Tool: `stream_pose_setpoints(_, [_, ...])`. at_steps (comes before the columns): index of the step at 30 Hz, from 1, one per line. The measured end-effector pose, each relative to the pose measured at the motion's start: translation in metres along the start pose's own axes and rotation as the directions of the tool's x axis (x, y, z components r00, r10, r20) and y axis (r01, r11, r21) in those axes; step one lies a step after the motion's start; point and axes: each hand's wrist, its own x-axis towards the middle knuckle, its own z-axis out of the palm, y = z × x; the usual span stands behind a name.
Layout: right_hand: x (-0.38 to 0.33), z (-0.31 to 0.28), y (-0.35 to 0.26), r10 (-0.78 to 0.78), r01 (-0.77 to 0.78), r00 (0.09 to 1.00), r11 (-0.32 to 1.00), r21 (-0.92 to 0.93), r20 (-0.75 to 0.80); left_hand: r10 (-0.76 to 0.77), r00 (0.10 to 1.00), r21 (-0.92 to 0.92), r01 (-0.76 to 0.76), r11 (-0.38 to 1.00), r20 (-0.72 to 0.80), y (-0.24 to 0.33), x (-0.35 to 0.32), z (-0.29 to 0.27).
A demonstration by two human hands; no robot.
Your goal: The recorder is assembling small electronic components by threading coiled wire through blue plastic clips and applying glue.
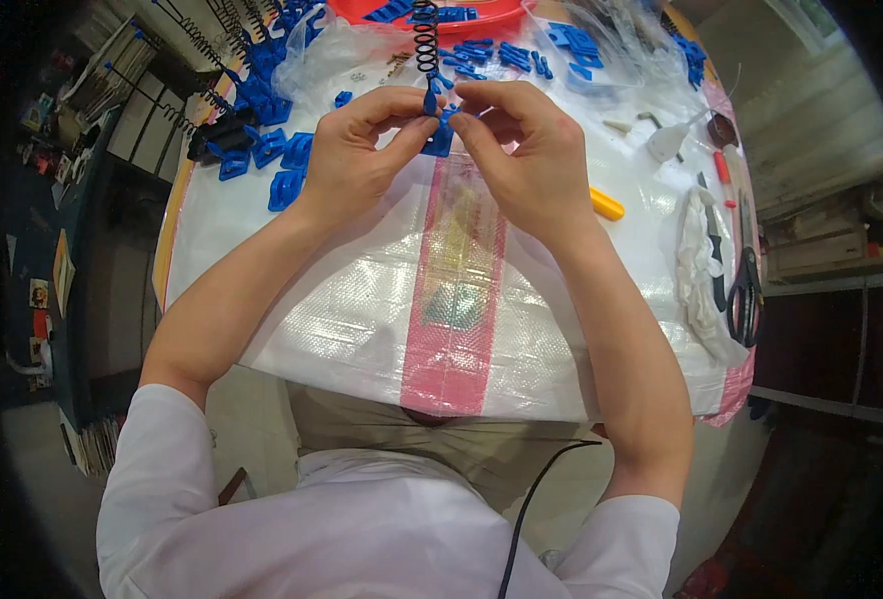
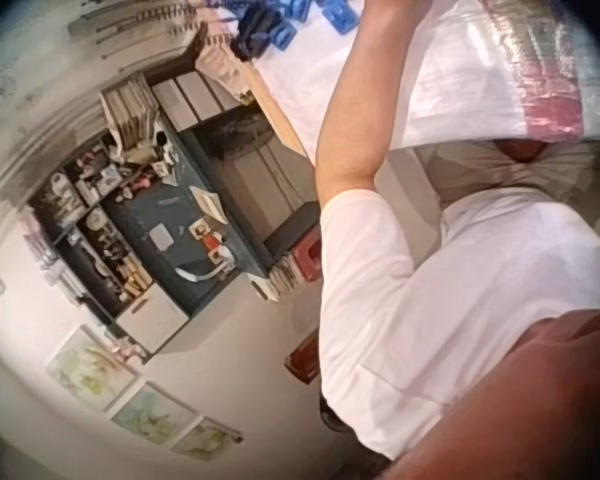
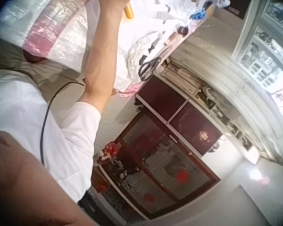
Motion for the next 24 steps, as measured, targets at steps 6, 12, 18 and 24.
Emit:
stream_pose_setpoints(6, [0.001,0.003,-0.003,-0.069,0.069,0.998,0.998,-0.007,-0.004,-0.019,1.000,-0.071,0.019,0.997,0.002,-0.001,-0.002,0.002])
stream_pose_setpoints(12, [0.002,0.001,-0.006,-0.106,0.106,0.994,0.994,-0.035,0.020,-0.010,1.000,-0.043,0.011,0.999,0.013,0.002,-0.003,0.002])
stream_pose_setpoints(18, [0.002,0.004,-0.009,-0.107,0.108,0.994,0.994,-0.030,0.025,0.047,0.999,-0.018,-0.046,0.999,0.023,-0.002,-0.004,0.001])
stream_pose_setpoints(24, [0.002,0.005,-0.011,-0.122,0.122,0.993,0.991,-0.058,0.009,0.042,0.999,-0.050,-0.040,0.998,0.035,0.001,-0.004,0.002])
